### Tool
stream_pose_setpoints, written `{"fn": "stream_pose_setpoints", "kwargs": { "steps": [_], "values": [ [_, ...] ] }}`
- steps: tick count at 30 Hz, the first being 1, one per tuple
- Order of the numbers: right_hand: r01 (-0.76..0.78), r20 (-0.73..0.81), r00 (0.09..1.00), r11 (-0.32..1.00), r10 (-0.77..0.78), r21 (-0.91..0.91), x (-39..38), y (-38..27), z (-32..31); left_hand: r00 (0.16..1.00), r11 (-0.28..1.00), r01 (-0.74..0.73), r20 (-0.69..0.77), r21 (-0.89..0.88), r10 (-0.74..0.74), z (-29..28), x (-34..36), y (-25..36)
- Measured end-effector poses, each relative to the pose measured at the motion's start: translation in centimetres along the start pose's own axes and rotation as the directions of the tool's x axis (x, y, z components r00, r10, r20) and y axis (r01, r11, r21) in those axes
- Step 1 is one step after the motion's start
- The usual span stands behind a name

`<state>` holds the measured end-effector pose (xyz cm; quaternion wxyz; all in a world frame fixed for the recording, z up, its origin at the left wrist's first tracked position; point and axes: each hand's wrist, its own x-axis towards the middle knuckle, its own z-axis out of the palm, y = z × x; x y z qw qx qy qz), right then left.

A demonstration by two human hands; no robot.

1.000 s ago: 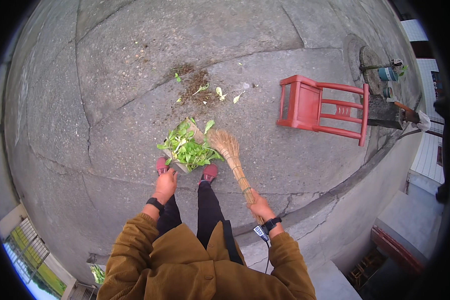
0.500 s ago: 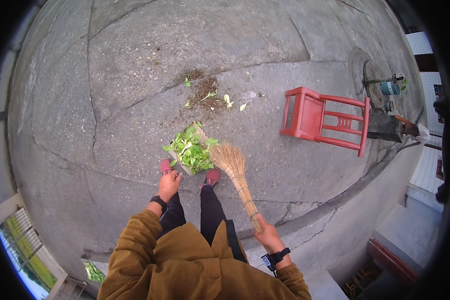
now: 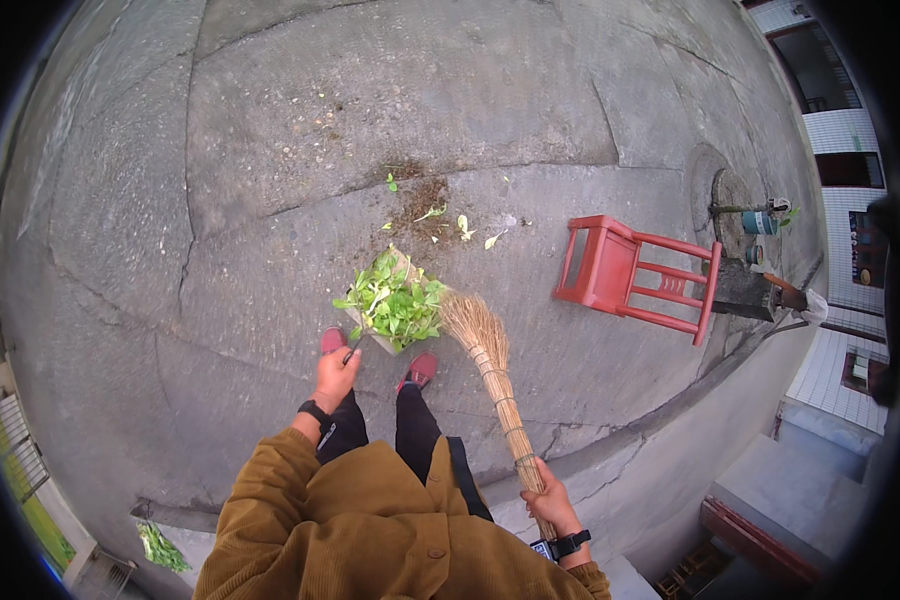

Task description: The person sweeps scattered leafy greens into a dustpan using a broom, then walks to a fenced chicken enclosure and feeds the greens to the chickens. The person continues sweeping the remaining debris on the concrete patio.

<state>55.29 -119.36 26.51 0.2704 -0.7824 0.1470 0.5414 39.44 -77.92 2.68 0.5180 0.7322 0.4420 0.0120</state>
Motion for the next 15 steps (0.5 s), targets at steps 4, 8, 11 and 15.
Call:
{"fn": "stream_pose_setpoints", "kwargs": {
  "steps": [4, 8, 11, 15],
  "values": [
    [0.056, -0.065, 0.997, 0.991, -0.048, 0.125, 1.9, -3.4, 2.7, 0.998, 0.998, -0.060, 0.035, 0.028, 0.059, -3.4, 2.2, -0.7],
    [0.049, -0.090, 0.995, 0.991, -0.038, 0.122, 9.1, -5.5, 5.5, 0.984, 0.988, -0.151, 0.102, 0.036, 0.147, -6.8, 5.0, 0.2],
    [0.041, -0.132, 0.990, 0.999, -0.042, -0.008, 15.3, -5.8, 7.7, 0.973, 0.990, -0.099, 0.216, 0.103, 0.075, -9.9, 6.5, 1.0],
    [0.003, -0.114, 0.993, 0.998, -0.010, -0.063, 20.7, -6.1, 10.5, 0.972, 0.958, -0.136, 0.219, 0.251, 0.081, -14.4, 7.7, 0.8]
  ]
}}
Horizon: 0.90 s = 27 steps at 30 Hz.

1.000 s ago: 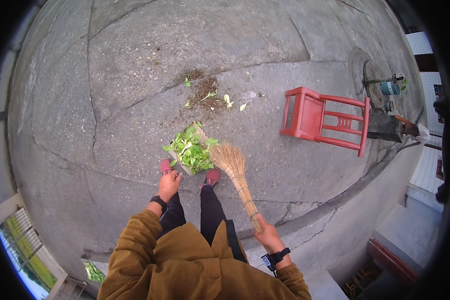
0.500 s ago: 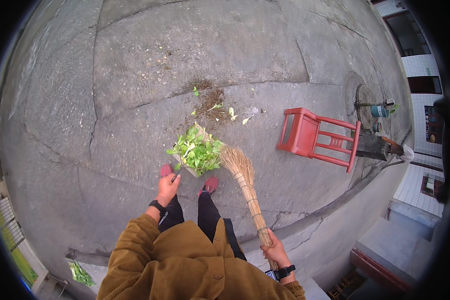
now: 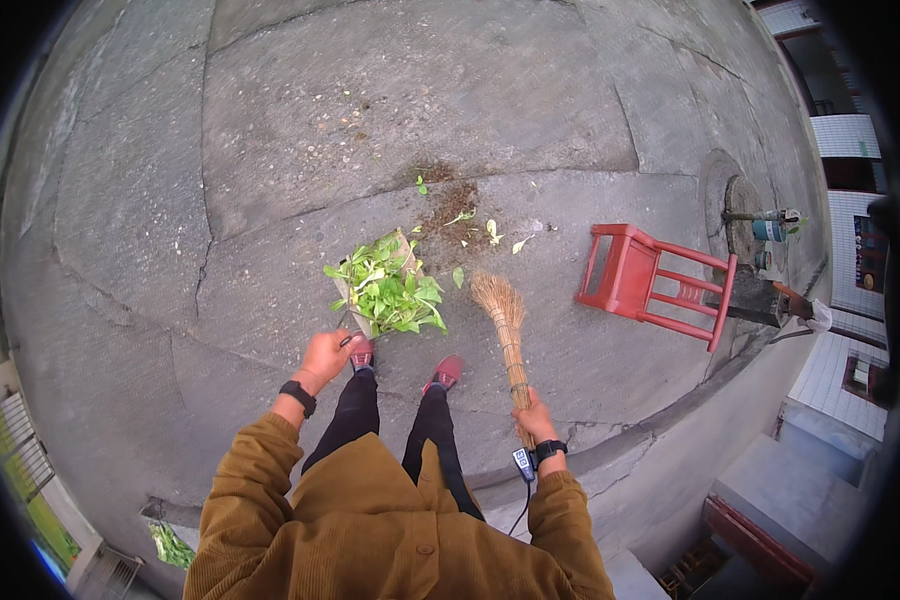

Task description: The person sweeps scattered leafy greens into a dustpan using a broom, then walks to a fenced chicken enclosure and feeds the greens to the chickens. The person continues sweeping the remaining debris on the concrete patio.

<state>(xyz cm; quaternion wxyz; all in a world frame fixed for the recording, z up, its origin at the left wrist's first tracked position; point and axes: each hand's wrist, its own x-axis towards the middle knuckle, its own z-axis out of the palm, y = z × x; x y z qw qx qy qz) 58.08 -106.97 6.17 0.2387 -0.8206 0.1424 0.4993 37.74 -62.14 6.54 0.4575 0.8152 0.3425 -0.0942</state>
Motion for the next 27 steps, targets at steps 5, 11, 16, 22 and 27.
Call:
{"fn": "stream_pose_setpoints", "kwargs": {
  "steps": [5, 11, 16, 22, 27],
  "values": [
    [-0.078, -0.024, 0.997, 0.997, 0.077, -0.023, 1.2, -1.1, 3.0, 0.998, 0.997, 0.055, -0.027, 0.050, -0.054, -3.8, -0.7, -4.6],
    [-0.150, -0.083, 0.985, 0.988, 0.148, -0.023, 0.7, -2.7, 6.6, 0.994, 0.991, 0.102, -0.058, 0.087, -0.097, -6.8, -1.9, -10.4],
    [0.137, 0.043, 0.991, 0.933, -0.130, -0.332, -3.2, -3.5, 7.8, 0.989, 0.975, 0.134, -0.084, 0.175, -0.121, -8.3, -2.3, -13.8],
    [0.175, 0.267, 0.962, 0.889, -0.062, -0.423, -13.0, -5.2, 5.9, 0.975, 0.957, 0.220, -0.076, 0.188, -0.209, -9.2, -2.5, -16.8],
    [0.207, 0.203, 0.972, 0.842, -0.119, -0.499, -10.6, -8.6, 10.9, 0.985, 0.960, 0.169, -0.080, 0.223, -0.154, -9.5, -2.3, -18.3]
  ]
}}
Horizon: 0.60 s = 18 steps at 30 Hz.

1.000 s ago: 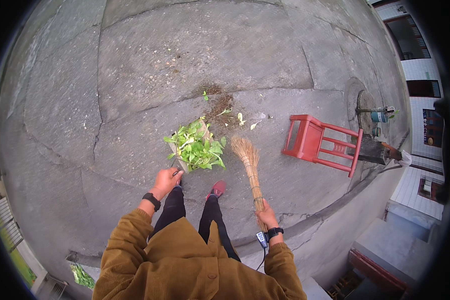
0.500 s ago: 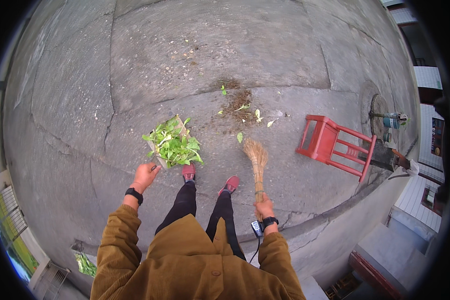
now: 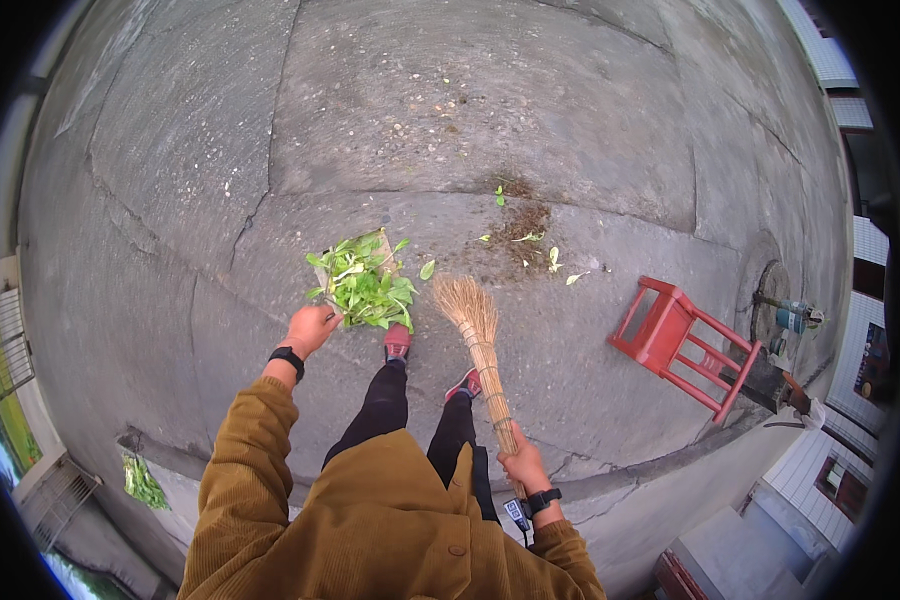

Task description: The person sweeps scattered leafy greens into a dustpan using a broom, then walks to a fenced chicken enclosure and feeds the greens to the chickens. The person continues sweeping the remaining debris on the concrete patio.

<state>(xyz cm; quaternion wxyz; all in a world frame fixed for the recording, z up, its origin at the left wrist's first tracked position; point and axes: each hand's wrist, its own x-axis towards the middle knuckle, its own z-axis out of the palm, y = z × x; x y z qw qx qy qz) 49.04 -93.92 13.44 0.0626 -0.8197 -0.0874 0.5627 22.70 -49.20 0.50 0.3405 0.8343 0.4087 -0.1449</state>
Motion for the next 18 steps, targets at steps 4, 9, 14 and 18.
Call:
{"fn": "stream_pose_setpoints", "kwargs": {
  "steps": [4, 9, 14, 18],
  "values": [
    [0.034, -0.056, 0.998, 0.992, -0.040, -0.119, 6.7, -4.2, 2.4, 1.000, 1.000, -0.003, 0.004, 0.014, 0.003, 0.0, 0.0, -0.4],
    [0.200, 0.041, 0.980, 0.947, -0.196, -0.251, 8.4, -7.9, 4.8, 1.000, 1.000, 0.020, 0.007, -0.001, -0.020, -0.1, 0.1, -0.7],
    [0.171, 0.101, 0.983, 0.969, -0.155, -0.178, 0.5, -5.8, 1.0, 0.999, 1.000, 0.028, 0.026, -0.011, -0.028, -0.7, -0.3, -1.6],
    [0.109, 0.069, 0.992, 0.987, -0.101, -0.121, -3.9, -5.2, -0.9, 0.999, 0.995, 0.018, -0.032, -0.094, -0.021, -2.1, -1.6, -2.9]
  ]
}}
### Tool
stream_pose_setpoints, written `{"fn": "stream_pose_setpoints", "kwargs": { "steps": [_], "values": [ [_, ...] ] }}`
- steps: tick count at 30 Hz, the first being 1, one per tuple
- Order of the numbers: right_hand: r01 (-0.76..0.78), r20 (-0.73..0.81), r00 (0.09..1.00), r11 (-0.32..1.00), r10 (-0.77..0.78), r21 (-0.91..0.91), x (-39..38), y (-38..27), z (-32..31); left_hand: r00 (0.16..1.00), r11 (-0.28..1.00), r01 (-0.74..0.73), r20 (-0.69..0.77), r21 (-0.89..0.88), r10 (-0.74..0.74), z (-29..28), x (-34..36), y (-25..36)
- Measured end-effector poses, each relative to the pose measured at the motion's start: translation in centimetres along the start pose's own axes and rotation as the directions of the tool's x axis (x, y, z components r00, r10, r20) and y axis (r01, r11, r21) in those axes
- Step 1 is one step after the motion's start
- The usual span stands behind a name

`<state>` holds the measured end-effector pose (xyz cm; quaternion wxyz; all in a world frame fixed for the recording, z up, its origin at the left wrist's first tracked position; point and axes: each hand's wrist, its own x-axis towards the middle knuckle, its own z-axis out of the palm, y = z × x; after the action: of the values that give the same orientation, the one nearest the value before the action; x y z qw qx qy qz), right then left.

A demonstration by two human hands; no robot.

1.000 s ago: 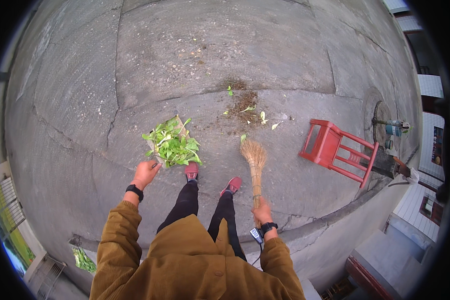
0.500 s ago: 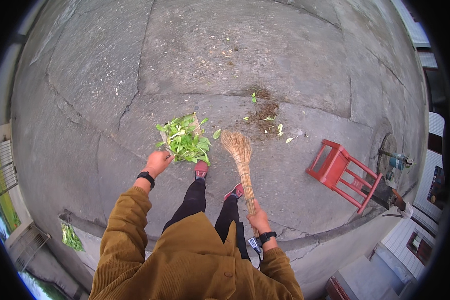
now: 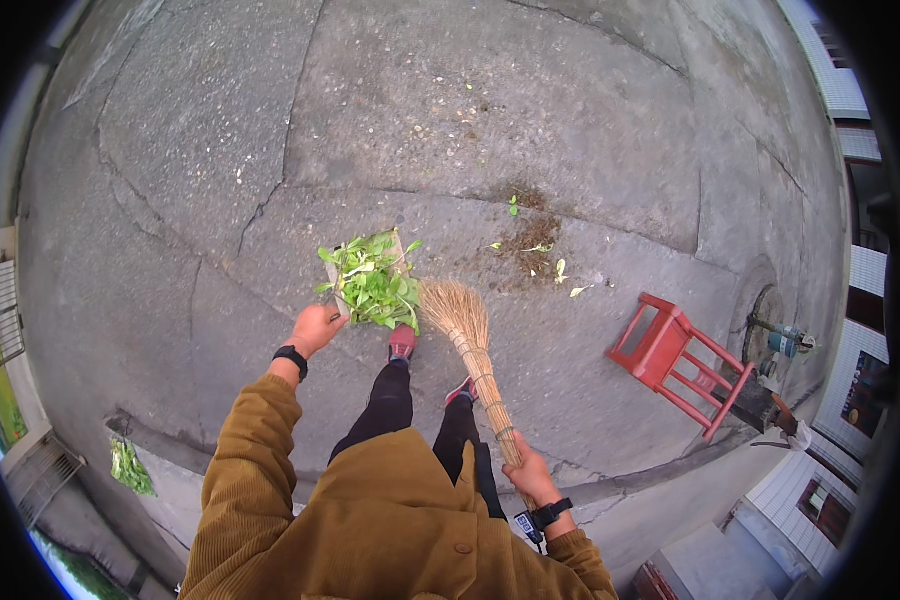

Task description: The person sweeps scattered leafy greens into a dustpan using a broom, then walks to a fenced chicken enclosure and feeds the greens to the chickens. The person continues sweeping the remaining debris on the concrete patio.

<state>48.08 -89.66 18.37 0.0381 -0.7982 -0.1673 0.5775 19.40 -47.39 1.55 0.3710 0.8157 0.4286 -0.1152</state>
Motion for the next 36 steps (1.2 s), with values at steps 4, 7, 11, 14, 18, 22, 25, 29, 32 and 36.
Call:
{"fn": "stream_pose_setpoints", "kwargs": {
  "steps": [4, 7, 11, 14, 18, 22, 25, 29, 32, 36],
  "values": [
    [-0.162, -0.035, 0.985, 0.973, 0.170, 0.167, -1.5, -0.9, -1.4, 0.992, 0.992, 0.112, -0.049, -0.066, -0.115, -2.5, -1.3, -1.9],
    [-0.158, -0.085, 0.978, 0.947, 0.188, 0.279, -1.9, -1.5, -2.8, 0.975, 0.981, 0.112, -0.171, -0.161, -0.140, -5.2, -2.2, -3.2],
    [-0.141, -0.119, 0.973, 0.921, 0.196, 0.363, -1.1, -2.3, -5.5, 0.928, 0.928, 0.130, -0.287, -0.350, -0.238, -10.5, -3.1, -3.7],
    [-0.159, -0.126, 0.967, 0.909, 0.223, 0.386, 0.6, -3.3, -8.4, 0.871, 0.855, 0.141, -0.348, -0.499, -0.347, -15.1, -3.2, -2.5],
    [-0.160, -0.159, 0.959, 0.910, 0.235, 0.382, 3.6, -5.6, -13.1, 0.838, 0.662, 0.085, -0.306, -0.745, -0.452, -21.4, -0.9, 0.2],
    [-0.082, -0.191, 0.972, 0.958, 0.137, 0.275, 8.0, -8.8, -18.2, 0.793, 0.396, -0.039, -0.270, -0.917, -0.546, -28.9, 4.4, 3.4],
    [-0.146, -0.288, 0.932, 0.957, 0.218, 0.252, 13.4, -13.8, -22.8, 0.730, 0.367, -0.017, -0.263, -0.930, -0.631, -35.9, 10.1, 6.2],
    [-0.115, -0.245, 0.955, 0.969, 0.169, 0.218, 22.5, -25.2, -31.9, 0.670, 0.345, -0.088, -0.312, -0.934, -0.674, -47.2, 19.2, 9.7],
    [-0.039, -0.224, 0.972, 0.988, 0.073, 0.151, 28.9, -33.5, -40.0, 0.622, 0.296, -0.175, -0.339, -0.939, -0.706, -54.1, 25.6, 11.1],
    [0.084, -0.226, 0.971, 0.996, -0.074, 0.033, 37.5, -42.1, -50.5, 0.591, 0.264, -0.263, -0.371, -0.928, -0.716, -63.4, 36.6, 11.2]
  ]
}}
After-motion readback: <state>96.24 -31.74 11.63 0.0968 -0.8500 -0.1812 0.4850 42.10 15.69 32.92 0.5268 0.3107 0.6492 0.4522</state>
